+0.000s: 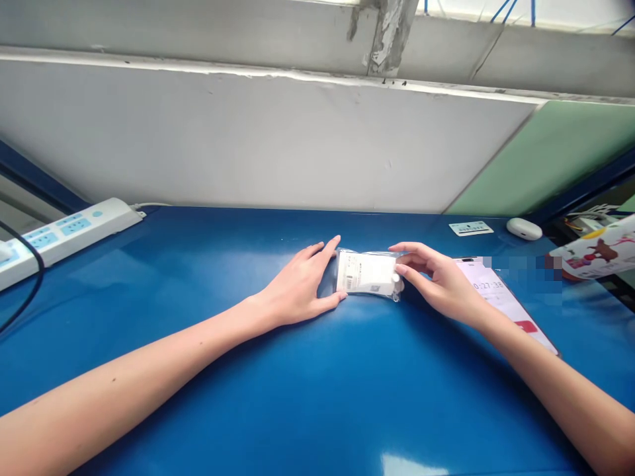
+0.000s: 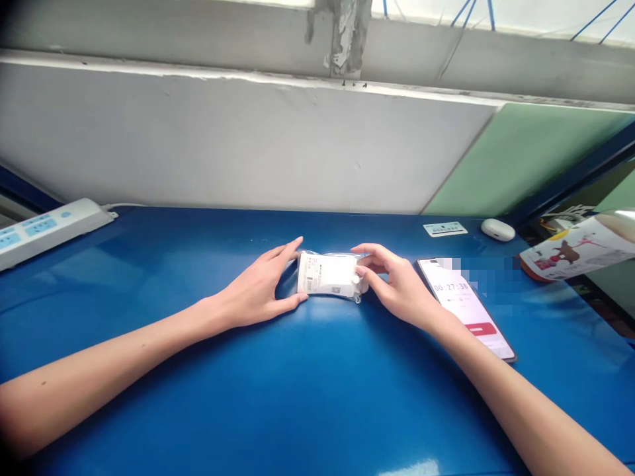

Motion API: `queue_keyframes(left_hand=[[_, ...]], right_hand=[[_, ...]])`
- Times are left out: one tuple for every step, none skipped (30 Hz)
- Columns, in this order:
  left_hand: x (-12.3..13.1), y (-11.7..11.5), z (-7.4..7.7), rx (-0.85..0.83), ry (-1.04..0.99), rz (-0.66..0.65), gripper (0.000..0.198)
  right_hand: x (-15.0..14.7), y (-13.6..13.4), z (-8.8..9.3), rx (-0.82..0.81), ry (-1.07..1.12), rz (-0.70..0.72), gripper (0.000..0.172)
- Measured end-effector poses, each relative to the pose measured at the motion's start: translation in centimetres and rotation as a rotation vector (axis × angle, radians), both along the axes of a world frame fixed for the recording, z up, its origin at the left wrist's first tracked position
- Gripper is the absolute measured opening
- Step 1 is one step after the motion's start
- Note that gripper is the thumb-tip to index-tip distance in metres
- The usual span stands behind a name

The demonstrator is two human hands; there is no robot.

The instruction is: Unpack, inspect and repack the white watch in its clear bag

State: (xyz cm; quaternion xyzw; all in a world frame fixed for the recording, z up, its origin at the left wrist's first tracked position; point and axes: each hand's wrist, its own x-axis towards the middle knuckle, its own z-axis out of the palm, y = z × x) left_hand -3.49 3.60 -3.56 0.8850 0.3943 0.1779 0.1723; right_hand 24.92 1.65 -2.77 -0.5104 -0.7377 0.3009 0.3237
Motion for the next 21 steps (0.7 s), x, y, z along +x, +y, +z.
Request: queue_keyframes(left_hand=[[0.0,0.0,0.1,-0.008,-0.001,-0.001,0.094],[-0.1,0.0,0.1,-0.01,0.003,-0.006,0.094],[-0.1,-0.1,0.1,-0.007,0.012,-0.013,0.091],[-0.1,0.0,0.2,-0.001,0.021,-0.018,0.086],[-0.1,0.0,0.2,0.003,0.029,-0.025,0.081],[-0.1,0.0,0.1,0.007,0.031,-0.031,0.077],[-0.1,0.1,0.1,0.01,0.029,-0.037,0.073],[-0.1,0.1,0.1,0.015,0.024,-0.046,0.07],[-0.1,0.2,0.0,0.022,0.017,-0.055,0.069],[-0.1,0.2,0.0,0.031,0.012,-0.061,0.068],[-0.1,0.2,-0.1,0.039,0.009,-0.064,0.068],[-0.1,0.2,-0.1,0.047,0.007,-0.061,0.069],[-0.1,0.3,-0.2,0.051,0.008,-0.054,0.07],[-0.1,0.3,-0.2,0.054,0.011,-0.044,0.071],[-0.1,0.2,-0.2,0.054,0.019,-0.037,0.072],[-0.1,0.2,-0.2,0.053,0.03,-0.033,0.074],[-0.1,0.2,-0.2,0.053,0.041,-0.034,0.074],[-0.1,0.2,-0.1,0.052,0.053,-0.036,0.075],[-0.1,0.2,-0.1,0.051,0.064,-0.038,0.074],[-0.1,0.2,0.0,0.052,0.068,-0.039,0.074],[-0.1,0.2,0.0,0.053,0.067,-0.039,0.073]], right_hand=[[0.0,0.0,-0.1,-0.015,-0.005,0.016,0.037],[-0.1,0.1,-0.2,-0.021,-0.015,0.028,0.038],[-0.2,0.0,-0.3,-0.022,-0.031,0.041,0.038],[-0.3,0.0,-0.4,-0.019,-0.052,0.054,0.039],[-0.4,-0.1,-0.5,-0.012,-0.08,0.068,0.039],[-0.4,-0.2,-0.5,0.003,-0.12,0.08,0.04],[-0.5,-0.2,-0.6,0.032,-0.171,0.084,0.042],[-0.5,-0.3,-0.5,0.072,-0.233,0.082,0.043],[-0.5,-0.4,-0.5,0.118,-0.3,0.076,0.044],[-0.4,-0.4,-0.4,0.161,-0.366,0.074,0.046],[-0.3,-0.4,-0.3,0.194,-0.425,0.083,0.048],[-0.2,-0.5,-0.2,0.214,-0.474,0.104,0.05],[0.0,-0.4,-0.1,0.22,-0.514,0.134,0.054],[0.2,-0.4,0.0,0.217,-0.544,0.164,0.058],[0.3,-0.4,0.0,0.211,-0.567,0.187,0.063],[0.5,-0.3,0.0,0.202,-0.584,0.201,0.067],[0.6,-0.3,0.0,0.19,-0.594,0.205,0.07],[0.7,-0.2,0.0,0.179,-0.599,0.203,0.071],[0.8,-0.2,0.0,0.167,-0.6,0.198,0.071],[0.8,-0.1,-0.1,0.156,-0.599,0.192,0.071],[0.9,-0.1,-0.1,0.146,-0.599,0.187,0.071]])
